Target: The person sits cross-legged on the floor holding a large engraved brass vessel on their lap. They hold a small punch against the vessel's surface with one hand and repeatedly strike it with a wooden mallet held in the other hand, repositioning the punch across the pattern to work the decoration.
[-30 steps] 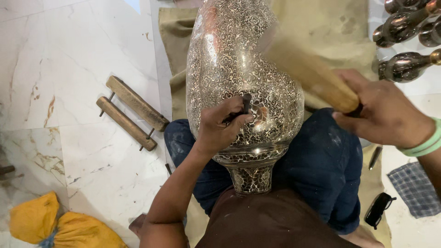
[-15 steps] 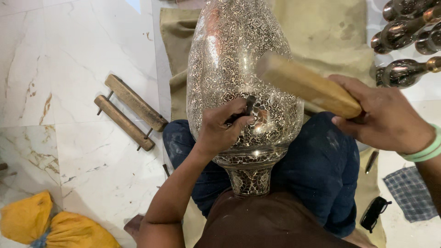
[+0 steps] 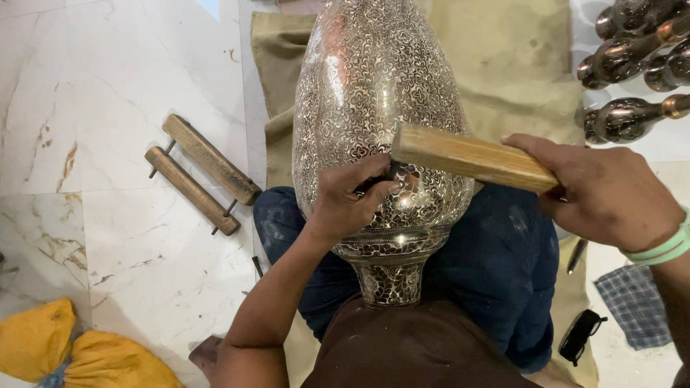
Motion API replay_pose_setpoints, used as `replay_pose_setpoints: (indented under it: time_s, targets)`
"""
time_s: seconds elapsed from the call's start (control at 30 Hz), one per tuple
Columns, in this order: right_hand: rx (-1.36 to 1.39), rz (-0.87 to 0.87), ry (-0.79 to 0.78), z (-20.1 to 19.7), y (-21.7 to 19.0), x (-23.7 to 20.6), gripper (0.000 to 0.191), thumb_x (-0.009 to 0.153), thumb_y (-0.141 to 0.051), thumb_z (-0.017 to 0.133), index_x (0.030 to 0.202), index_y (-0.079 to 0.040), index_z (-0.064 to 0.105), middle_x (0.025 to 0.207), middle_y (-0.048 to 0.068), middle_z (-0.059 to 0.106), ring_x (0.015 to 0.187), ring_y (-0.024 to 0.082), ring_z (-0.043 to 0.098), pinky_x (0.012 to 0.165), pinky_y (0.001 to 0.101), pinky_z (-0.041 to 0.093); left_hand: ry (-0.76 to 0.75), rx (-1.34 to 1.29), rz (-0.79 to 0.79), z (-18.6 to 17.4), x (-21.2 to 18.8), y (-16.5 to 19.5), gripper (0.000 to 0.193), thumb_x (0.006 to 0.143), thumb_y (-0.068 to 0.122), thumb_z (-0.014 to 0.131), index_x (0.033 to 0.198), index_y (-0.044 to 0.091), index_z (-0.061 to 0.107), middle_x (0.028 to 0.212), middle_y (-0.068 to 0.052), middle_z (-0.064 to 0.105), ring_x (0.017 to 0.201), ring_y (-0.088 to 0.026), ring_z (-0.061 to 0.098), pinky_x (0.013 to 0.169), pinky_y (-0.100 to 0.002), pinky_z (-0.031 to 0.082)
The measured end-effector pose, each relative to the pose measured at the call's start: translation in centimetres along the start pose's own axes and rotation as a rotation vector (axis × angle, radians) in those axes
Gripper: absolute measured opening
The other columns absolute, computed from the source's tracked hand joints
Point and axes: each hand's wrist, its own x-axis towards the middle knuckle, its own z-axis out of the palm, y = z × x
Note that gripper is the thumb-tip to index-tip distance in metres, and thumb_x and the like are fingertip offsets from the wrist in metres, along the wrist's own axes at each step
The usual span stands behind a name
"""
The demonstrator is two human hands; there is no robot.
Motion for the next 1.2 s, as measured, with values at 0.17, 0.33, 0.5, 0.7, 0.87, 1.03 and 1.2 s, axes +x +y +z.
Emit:
replay_pose_setpoints:
  time_s: [0.17,0.33,0.5,0.7,0.87,1.03,1.2]
  targets:
    - [0.255,-0.098,0.140,0.9,0.2,-0.3,0.087,0.072,-0.013,0.081,0.153,-0.021,0.050,0.097,0.005,0.074,0.076,0.021,0.073,0.063,0.0328,0.058,0.000,0.023,0.020,0.0,0.1,0.0,0.034,0.089,0.004,0.082,0.120,0.005,0.069,0.095,-0.010,0.077,0.080,-0.013,0.075,0.070,-0.028,0.060]
    - [0.567,-0.138,0.149,1.2,0.2,-0.7,0.082,0.078,-0.018,0.079,0.152,-0.019,0.046,0.093,0.006,0.074,0.075,0.022,0.076,0.062,0.0327,0.061,-0.020,0.028,0.002,-0.2,0.2,0.1,0.033,0.088,0.006,0.083,0.118,0.004,0.071,0.093,-0.011,0.077,0.075,-0.013,0.074,0.066,-0.028,0.058]
    - [0.514,0.086,-0.056,0.4,-0.2,-1.0,0.086,0.078,-0.020,0.082,0.155,-0.027,0.044,0.086,0.006,0.077,0.067,0.022,0.073,0.062,0.0361,0.062,-0.022,0.025,0.011,-0.3,0.0,0.0,0.032,0.088,0.006,0.082,0.118,0.003,0.072,0.094,-0.011,0.077,0.076,-0.014,0.075,0.067,-0.028,0.059]
    - [0.054,0.105,-0.025,0.2,-1.9,-1.3,0.092,0.072,-0.019,0.080,0.157,-0.029,0.045,0.106,0.006,0.078,0.074,0.026,0.075,0.066,0.0374,0.060,-0.054,-0.008,-0.053,-0.2,0.4,-0.3,0.030,0.090,0.007,0.082,0.119,0.006,0.072,0.088,-0.007,0.078,0.066,-0.011,0.072,0.054,-0.024,0.054]
    - [0.171,0.128,0.059,2.9,-1.4,-0.1,0.085,0.076,-0.016,0.080,0.151,-0.031,0.043,0.099,0.010,0.076,0.078,0.033,0.073,0.069,0.0442,0.059,-0.043,0.019,0.006,-0.8,1.0,0.6,0.038,0.090,0.005,0.080,0.126,0.005,0.069,0.090,-0.009,0.076,0.070,-0.010,0.068,0.061,-0.026,0.054]
    - [1.229,-0.031,0.152,5.7,0.0,0.3,0.077,0.084,-0.007,0.076,0.154,-0.014,0.044,0.095,0.010,0.065,0.079,0.023,0.066,0.067,0.0376,0.057,-0.156,0.079,-0.096,-1.5,1.7,1.1,0.038,0.087,0.006,0.082,0.123,0.007,0.070,0.082,-0.010,0.074,0.062,-0.010,0.063,0.058,-0.028,0.052]
    - [0.237,-0.189,0.285,4.7,0.3,0.2,0.086,0.069,-0.010,0.085,0.148,-0.018,0.051,0.099,0.005,0.073,0.078,0.020,0.072,0.065,0.0300,0.058,-0.110,0.050,-0.071,-1.3,1.5,0.5,0.040,0.086,0.007,0.084,0.123,0.006,0.071,0.089,-0.010,0.076,0.069,-0.009,0.068,0.063,-0.026,0.056]
